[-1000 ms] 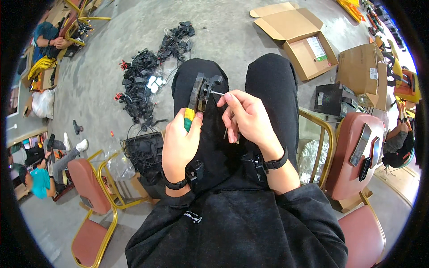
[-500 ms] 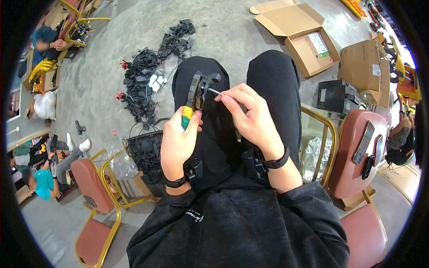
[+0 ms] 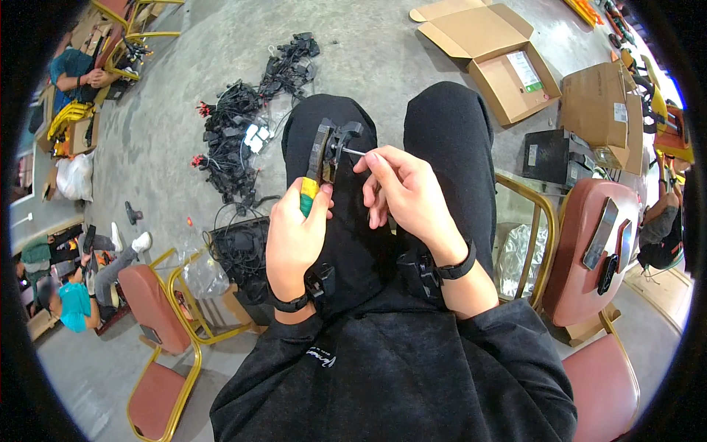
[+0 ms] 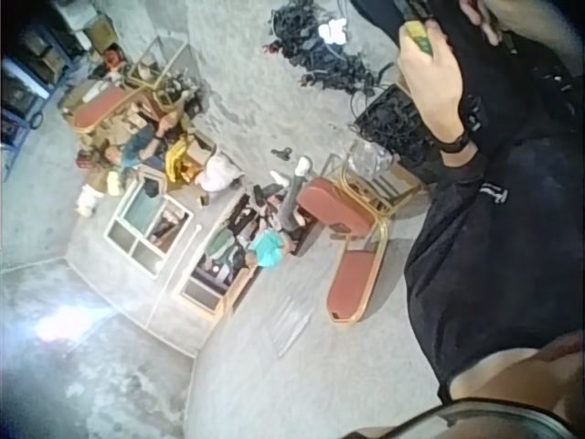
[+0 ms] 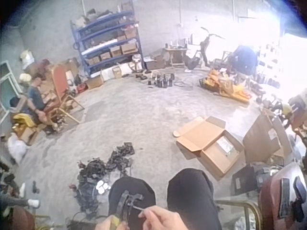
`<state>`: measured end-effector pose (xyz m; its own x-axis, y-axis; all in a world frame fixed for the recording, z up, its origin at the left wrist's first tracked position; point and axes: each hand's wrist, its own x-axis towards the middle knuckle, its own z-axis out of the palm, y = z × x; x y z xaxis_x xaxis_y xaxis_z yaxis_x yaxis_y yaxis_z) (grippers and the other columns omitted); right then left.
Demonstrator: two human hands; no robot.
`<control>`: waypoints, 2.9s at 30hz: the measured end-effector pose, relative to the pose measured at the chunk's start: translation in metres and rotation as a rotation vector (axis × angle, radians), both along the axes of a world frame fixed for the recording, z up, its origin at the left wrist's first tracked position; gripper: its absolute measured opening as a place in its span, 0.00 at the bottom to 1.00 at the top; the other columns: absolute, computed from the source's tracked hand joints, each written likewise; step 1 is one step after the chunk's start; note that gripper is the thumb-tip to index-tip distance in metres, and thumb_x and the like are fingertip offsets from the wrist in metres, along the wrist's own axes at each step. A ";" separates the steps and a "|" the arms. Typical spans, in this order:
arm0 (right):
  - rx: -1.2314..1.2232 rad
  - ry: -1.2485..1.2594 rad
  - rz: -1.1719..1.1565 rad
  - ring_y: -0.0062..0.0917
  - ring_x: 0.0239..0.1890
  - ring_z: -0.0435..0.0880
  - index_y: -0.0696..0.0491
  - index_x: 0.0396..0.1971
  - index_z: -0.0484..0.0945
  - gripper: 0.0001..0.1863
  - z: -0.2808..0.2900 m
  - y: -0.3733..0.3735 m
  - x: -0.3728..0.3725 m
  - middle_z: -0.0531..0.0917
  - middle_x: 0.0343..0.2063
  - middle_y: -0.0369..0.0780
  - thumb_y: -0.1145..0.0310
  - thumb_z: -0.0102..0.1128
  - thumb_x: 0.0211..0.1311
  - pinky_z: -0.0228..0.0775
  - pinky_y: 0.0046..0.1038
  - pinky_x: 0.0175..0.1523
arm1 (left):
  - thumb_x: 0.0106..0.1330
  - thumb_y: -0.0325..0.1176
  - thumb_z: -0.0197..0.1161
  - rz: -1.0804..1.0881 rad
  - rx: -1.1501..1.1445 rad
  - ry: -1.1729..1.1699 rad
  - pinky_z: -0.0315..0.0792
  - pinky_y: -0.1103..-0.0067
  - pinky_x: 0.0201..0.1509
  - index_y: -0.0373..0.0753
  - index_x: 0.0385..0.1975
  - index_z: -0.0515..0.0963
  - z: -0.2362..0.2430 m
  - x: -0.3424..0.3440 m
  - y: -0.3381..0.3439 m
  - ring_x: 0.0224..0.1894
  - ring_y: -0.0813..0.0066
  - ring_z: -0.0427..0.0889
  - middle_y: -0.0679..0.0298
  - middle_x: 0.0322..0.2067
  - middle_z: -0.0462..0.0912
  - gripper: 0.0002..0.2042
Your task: The person sits on the floor and uses a screwdriver to unscrew a small black electronic component. They then use pliers to hold the component while continuing to unscrew it with the screwdriver. The person works on the same component for the duration of the clip.
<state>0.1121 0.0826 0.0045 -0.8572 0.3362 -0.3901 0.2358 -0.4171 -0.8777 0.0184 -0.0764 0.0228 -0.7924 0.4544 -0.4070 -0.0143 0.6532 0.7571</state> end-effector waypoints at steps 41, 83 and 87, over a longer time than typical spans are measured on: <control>0.317 0.038 -0.055 0.16 0.21 0.77 0.57 0.40 0.85 0.11 -0.005 0.001 0.003 0.80 0.20 0.34 0.66 0.58 0.74 0.69 0.21 0.28 | 0.74 0.38 0.60 -0.014 -0.005 0.005 0.76 0.79 0.34 0.33 0.38 0.77 -0.002 -0.001 -0.002 0.28 0.78 0.83 0.62 0.27 0.84 0.12; -0.207 0.032 0.040 0.21 0.11 0.80 0.62 0.43 0.78 0.16 0.010 0.006 0.004 0.80 0.16 0.38 0.63 0.49 0.79 0.72 0.20 0.16 | 0.75 0.35 0.59 -0.041 0.004 0.091 0.76 0.78 0.37 0.31 0.39 0.78 0.009 0.013 -0.006 0.30 0.77 0.83 0.61 0.28 0.84 0.11; -0.102 0.030 0.033 0.18 0.14 0.80 0.62 0.45 0.79 0.16 0.008 0.003 0.006 0.80 0.17 0.37 0.63 0.50 0.79 0.72 0.19 0.19 | 0.75 0.36 0.59 -0.030 -0.012 0.100 0.76 0.78 0.37 0.31 0.39 0.78 0.007 0.013 -0.006 0.30 0.77 0.83 0.62 0.28 0.84 0.11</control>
